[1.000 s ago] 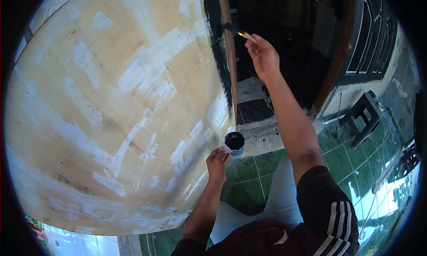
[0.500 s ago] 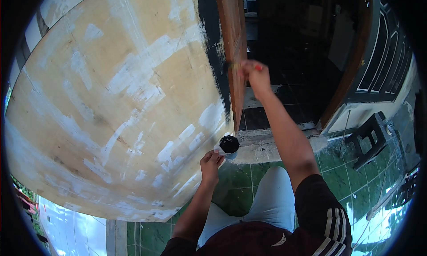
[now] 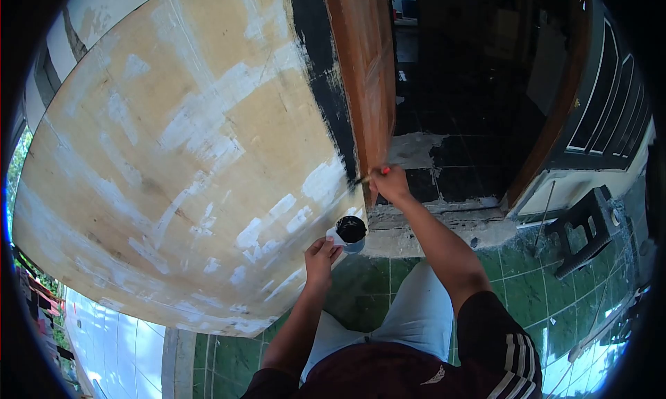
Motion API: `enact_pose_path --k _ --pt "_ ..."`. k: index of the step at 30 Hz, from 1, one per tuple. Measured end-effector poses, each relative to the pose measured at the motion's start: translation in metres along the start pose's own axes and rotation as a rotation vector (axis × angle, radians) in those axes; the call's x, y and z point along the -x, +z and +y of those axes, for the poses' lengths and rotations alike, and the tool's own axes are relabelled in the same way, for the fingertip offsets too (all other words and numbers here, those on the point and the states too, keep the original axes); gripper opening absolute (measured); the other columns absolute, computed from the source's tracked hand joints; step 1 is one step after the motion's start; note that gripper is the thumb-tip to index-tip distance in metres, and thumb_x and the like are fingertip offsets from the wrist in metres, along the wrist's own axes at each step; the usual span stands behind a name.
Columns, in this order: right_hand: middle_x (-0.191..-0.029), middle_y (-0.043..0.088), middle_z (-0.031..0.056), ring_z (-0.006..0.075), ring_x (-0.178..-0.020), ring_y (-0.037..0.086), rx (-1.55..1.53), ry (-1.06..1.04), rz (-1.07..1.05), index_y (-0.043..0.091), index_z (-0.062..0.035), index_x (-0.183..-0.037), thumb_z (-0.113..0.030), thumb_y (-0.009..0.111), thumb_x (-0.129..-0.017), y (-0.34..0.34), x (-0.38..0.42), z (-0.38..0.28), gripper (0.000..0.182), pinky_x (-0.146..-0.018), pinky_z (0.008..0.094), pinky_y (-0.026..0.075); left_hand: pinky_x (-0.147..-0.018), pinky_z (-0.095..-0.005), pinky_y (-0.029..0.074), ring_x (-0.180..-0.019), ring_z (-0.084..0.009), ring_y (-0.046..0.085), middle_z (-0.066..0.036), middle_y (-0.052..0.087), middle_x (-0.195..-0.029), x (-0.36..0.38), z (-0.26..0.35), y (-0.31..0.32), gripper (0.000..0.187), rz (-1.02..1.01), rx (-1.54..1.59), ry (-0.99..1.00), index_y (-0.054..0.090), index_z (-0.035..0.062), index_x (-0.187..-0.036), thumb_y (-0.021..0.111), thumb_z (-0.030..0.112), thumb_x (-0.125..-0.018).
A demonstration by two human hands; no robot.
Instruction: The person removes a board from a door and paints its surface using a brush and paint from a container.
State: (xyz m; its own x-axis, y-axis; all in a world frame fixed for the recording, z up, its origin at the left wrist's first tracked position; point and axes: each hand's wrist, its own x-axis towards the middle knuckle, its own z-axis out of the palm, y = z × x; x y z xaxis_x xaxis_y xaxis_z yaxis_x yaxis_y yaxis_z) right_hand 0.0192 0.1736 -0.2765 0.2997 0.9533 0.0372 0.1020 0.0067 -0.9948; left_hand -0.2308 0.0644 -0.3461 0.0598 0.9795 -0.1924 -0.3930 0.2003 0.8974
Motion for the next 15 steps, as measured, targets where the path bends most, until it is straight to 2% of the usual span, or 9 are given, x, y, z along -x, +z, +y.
enact_pose_path --k 2,4,6,9,12,15 --pt "-0.071 0.068 0.0079 0.0136 -0.066 0.068 0.040 -0.108 0.000 0.071 0.0002 -0.100 -0.013 0.066 -0.093 0.002 -0.010 -0.048 0.016 -0.063 0.0265 0.058 -0.093 -0.0350 0.056 -0.095 -0.0209 0.068 -0.014 0.068 -0.101 -0.001 -0.002 0.001 0.027 -0.010 -0.007 -0.002 0.061 -0.0059 -0.108 0.061 0.020 -0.099" --pt "-0.086 0.071 0.0115 0.0161 -0.072 0.070 -0.385 -0.223 0.012 0.069 0.0019 -0.103 -0.014 0.065 -0.095 0.006 -0.016 -0.112 0.018 -0.065 0.0282 0.059 -0.093 -0.0349 0.056 -0.094 -0.0208 0.068 -0.013 0.068 -0.100 0.000 -0.002 0.005 0.027 -0.009 -0.010 -0.006 0.061 -0.0060 -0.108 0.061 0.019 -0.098" --pt "-0.089 0.071 0.0112 0.0163 -0.080 0.070 -0.591 -0.353 -0.007 0.069 0.0014 -0.105 -0.015 0.068 -0.094 -0.002 0.001 -0.185 0.020 -0.073 0.0292 0.059 -0.091 -0.0336 0.056 -0.091 -0.0189 0.067 -0.011 0.067 -0.097 0.000 -0.002 0.009 0.026 -0.002 0.020 -0.001 0.063 -0.0045 -0.106 0.062 0.020 -0.098" --pt "-0.094 0.071 0.0108 0.0170 -0.086 0.070 -0.781 -0.624 -0.023 0.069 0.0011 -0.106 -0.016 0.071 -0.093 -0.008 0.017 -0.225 0.022 -0.079 0.0298 0.058 -0.090 -0.0329 0.056 -0.089 -0.0179 0.067 -0.010 0.067 -0.095 0.001 -0.004 0.014 0.024 0.008 0.040 -0.006 0.065 -0.0035 -0.103 0.063 0.020 -0.098" --pt "-0.092 0.071 0.0093 0.0148 -0.081 0.069 -0.634 -0.601 -0.002 0.068 0.0027 -0.107 -0.020 0.071 -0.093 0.006 0.012 -0.170 0.027 -0.074 0.0259 0.056 -0.090 -0.0328 0.056 -0.090 -0.0179 0.067 -0.010 0.067 -0.096 0.002 -0.005 0.015 0.024 -0.001 0.040 -0.011 0.065 -0.0034 -0.102 0.063 0.020 -0.097" --pt "-0.090 0.071 0.0092 0.0137 -0.079 0.068 -0.479 -0.474 0.002 0.069 0.0024 -0.105 -0.018 0.071 -0.093 0.021 -0.002 -0.034 0.024 -0.073 0.0260 0.055 -0.092 -0.0342 0.056 -0.092 -0.0195 0.068 -0.012 0.068 -0.099 0.002 -0.006 0.009 0.024 -0.021 0.055 -0.009 0.063 -0.0042 -0.105 0.062 0.019 -0.098"
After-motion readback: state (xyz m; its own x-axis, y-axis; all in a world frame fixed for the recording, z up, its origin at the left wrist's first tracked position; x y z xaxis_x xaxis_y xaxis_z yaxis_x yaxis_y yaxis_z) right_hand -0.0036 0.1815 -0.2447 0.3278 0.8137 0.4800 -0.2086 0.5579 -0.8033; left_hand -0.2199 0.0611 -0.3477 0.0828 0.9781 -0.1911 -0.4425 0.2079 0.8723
